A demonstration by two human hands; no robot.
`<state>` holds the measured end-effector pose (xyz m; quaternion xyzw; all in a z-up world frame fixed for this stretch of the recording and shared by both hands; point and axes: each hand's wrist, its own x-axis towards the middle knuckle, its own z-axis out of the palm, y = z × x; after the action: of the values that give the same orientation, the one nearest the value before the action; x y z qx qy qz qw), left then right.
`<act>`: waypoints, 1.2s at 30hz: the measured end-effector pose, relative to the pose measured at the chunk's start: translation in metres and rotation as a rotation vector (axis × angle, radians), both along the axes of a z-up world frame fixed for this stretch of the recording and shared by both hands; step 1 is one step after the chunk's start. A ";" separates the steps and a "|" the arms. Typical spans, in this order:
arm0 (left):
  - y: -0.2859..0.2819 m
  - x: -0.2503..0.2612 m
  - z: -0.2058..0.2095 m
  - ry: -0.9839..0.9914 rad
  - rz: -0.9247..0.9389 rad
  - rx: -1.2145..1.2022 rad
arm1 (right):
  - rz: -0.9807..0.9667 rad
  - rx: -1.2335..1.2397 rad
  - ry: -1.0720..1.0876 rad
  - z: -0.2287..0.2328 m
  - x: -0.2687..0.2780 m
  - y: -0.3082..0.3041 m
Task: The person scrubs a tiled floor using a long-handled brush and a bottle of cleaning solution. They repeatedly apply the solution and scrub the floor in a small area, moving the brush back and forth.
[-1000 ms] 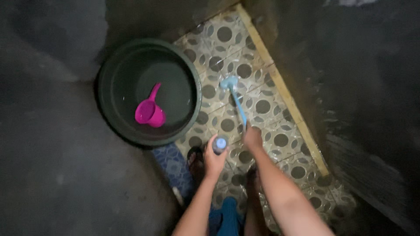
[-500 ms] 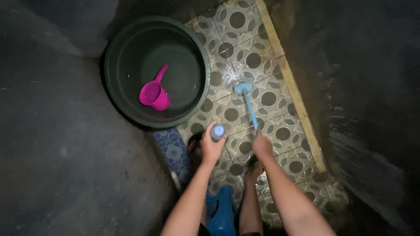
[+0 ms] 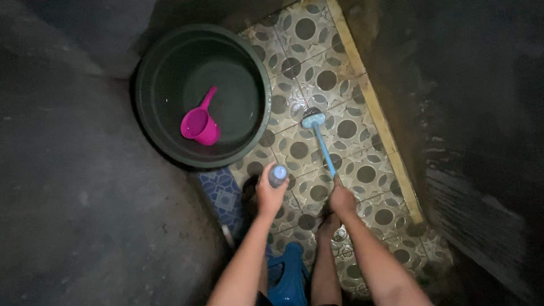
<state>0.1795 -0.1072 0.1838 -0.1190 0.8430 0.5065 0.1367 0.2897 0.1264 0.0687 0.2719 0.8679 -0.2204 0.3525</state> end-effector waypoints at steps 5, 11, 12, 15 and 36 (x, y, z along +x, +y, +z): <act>0.021 0.007 -0.006 0.015 -0.065 0.034 | -0.035 -0.018 0.100 -0.019 -0.054 -0.015; 0.035 -0.012 -0.012 -0.093 0.001 0.177 | -0.088 -0.001 0.040 -0.048 -0.133 0.004; 0.034 -0.017 -0.012 -0.045 0.004 0.240 | -0.075 -0.015 0.076 -0.045 -0.120 0.008; 0.027 -0.027 -0.021 -0.009 0.027 0.256 | -0.142 0.002 -0.037 -0.025 -0.046 0.012; 0.025 -0.045 -0.019 0.034 -0.054 0.055 | -0.106 0.007 -0.122 0.007 0.040 0.022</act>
<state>0.1347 -0.0822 0.1651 -0.0836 0.8340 0.5273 0.1394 0.3301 0.1480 0.0760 0.3314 0.8301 -0.2187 0.3916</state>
